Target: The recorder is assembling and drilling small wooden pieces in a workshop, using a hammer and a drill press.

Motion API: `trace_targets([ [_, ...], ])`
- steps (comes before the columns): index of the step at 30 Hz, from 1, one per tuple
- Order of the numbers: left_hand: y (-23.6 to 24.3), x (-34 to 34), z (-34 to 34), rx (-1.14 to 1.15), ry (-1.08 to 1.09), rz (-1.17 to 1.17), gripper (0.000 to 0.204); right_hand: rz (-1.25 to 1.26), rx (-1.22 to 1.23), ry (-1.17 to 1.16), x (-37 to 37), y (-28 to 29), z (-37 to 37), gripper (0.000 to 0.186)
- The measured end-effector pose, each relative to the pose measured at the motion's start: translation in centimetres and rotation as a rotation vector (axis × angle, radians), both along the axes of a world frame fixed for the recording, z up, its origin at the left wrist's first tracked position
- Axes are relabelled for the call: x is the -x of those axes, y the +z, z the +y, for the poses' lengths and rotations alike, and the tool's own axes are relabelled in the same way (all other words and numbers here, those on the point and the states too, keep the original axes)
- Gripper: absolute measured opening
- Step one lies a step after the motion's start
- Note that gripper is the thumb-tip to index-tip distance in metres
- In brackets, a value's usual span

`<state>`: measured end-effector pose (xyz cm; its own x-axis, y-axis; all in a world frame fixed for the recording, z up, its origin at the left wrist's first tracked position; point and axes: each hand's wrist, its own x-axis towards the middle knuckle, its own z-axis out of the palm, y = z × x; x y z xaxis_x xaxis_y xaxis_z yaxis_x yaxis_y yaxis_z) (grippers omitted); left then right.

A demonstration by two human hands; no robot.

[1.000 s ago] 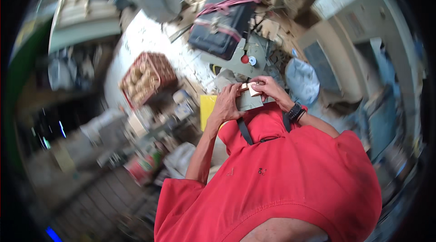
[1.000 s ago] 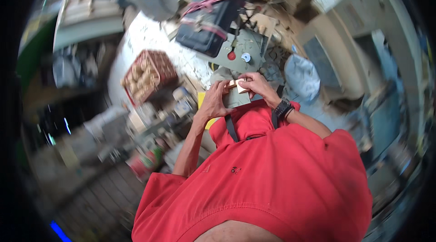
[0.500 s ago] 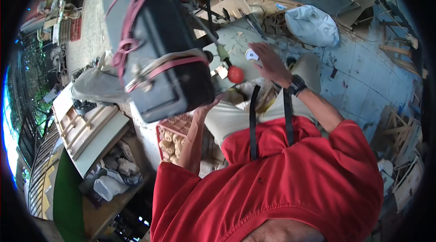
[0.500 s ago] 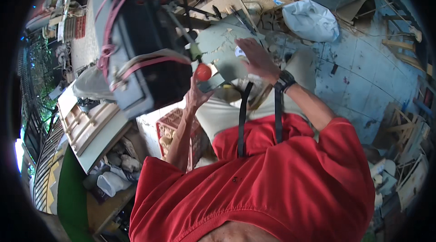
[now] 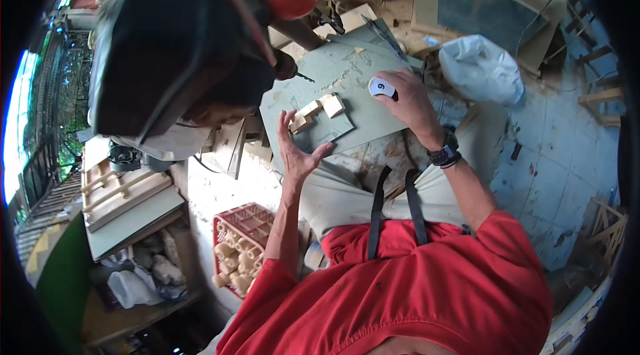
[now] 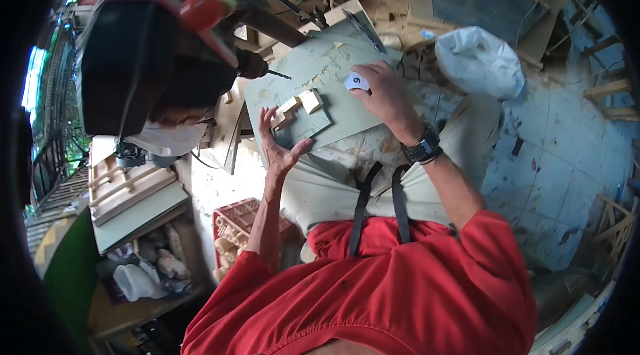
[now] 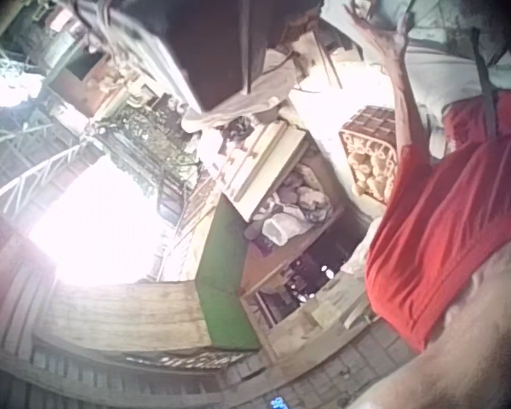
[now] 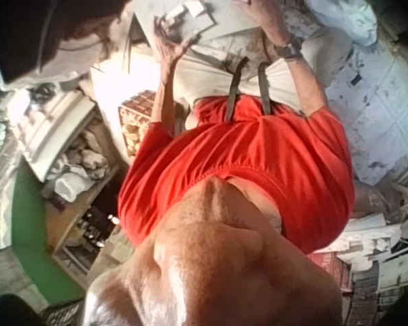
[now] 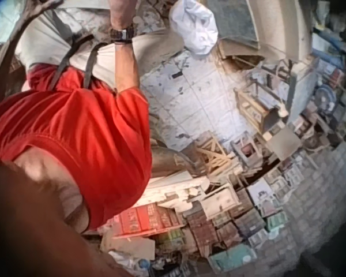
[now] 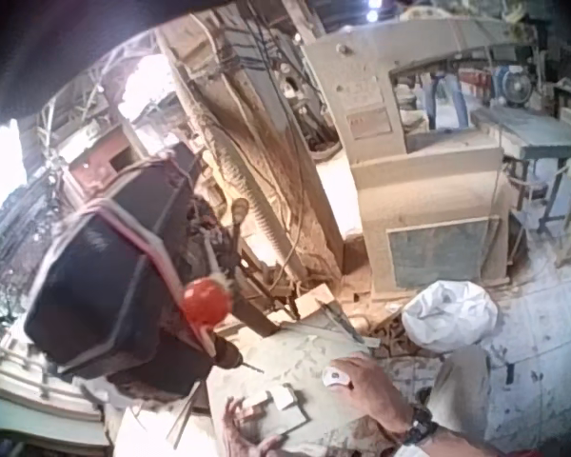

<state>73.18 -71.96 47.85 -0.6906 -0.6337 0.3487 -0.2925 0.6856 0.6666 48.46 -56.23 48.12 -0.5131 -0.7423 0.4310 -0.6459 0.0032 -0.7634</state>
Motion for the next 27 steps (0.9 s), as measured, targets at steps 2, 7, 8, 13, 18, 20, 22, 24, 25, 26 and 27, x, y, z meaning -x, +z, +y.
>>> trace_targets([
  [2, 0.2, -0.1, -0.1, -0.048, -0.015, -0.002, 0.126, -0.053, 0.022, -0.044, -0.1, -0.9, 0.0, 0.04],
  [7, -0.2, -1.0, -1.0, -0.079, -0.039, 0.096, 0.126, -0.331, 0.118, -0.224, -1.7, 1.0, 1.5, 0.04],
  [8, -0.3, -1.0, -1.1, -0.085, -0.015, 0.127, 0.126, -0.457, 0.119, -0.339, -2.3, 1.3, 2.1, 0.038],
  [13, -0.2, -0.8, -1.1, -0.126, -0.031, 0.095, 0.125, -0.498, 0.152, -0.101, -4.4, 1.7, 2.3, 0.034],
  [18, -0.5, -0.7, -1.8, -0.09, -0.056, 0.105, 0.122, -0.361, 0.226, 0.045, -7.3, 0.3, -1.3, 0.034],
  [20, -0.6, -0.8, -2.0, -0.141, -0.061, 0.151, 0.112, -0.347, 0.134, 0.081, -8.4, 1.5, -2.9, 0.031],
  [22, -0.4, -0.7, -2.3, -0.215, -0.057, 0.151, 0.098, -0.192, 0.107, 0.099, -8.6, 2.5, -4.1, 0.029],
  [24, -0.3, -0.2, -2.1, -0.218, -0.069, 0.156, 0.088, 0.032, 0.1, 0.107, -8.5, 2.5, -5.3, 0.028],
  [25, -0.3, -0.1, -2.1, -0.213, -0.083, 0.164, 0.078, -0.08, 0.081, 0.129, -8.6, 2.4, -6.0, 0.027],
  [26, -0.3, 0.1, -2.3, -0.218, -0.08, 0.157, 0.078, -0.087, 0.076, 0.131, -8.5, 2.1, -6.6, 0.027],
  [27, -0.3, 0.4, -2.6, -0.04, -0.087, 0.108, 0.072, 0.011, 0.078, 0.146, -8.2, 1.9, -7.1, 0.026],
])
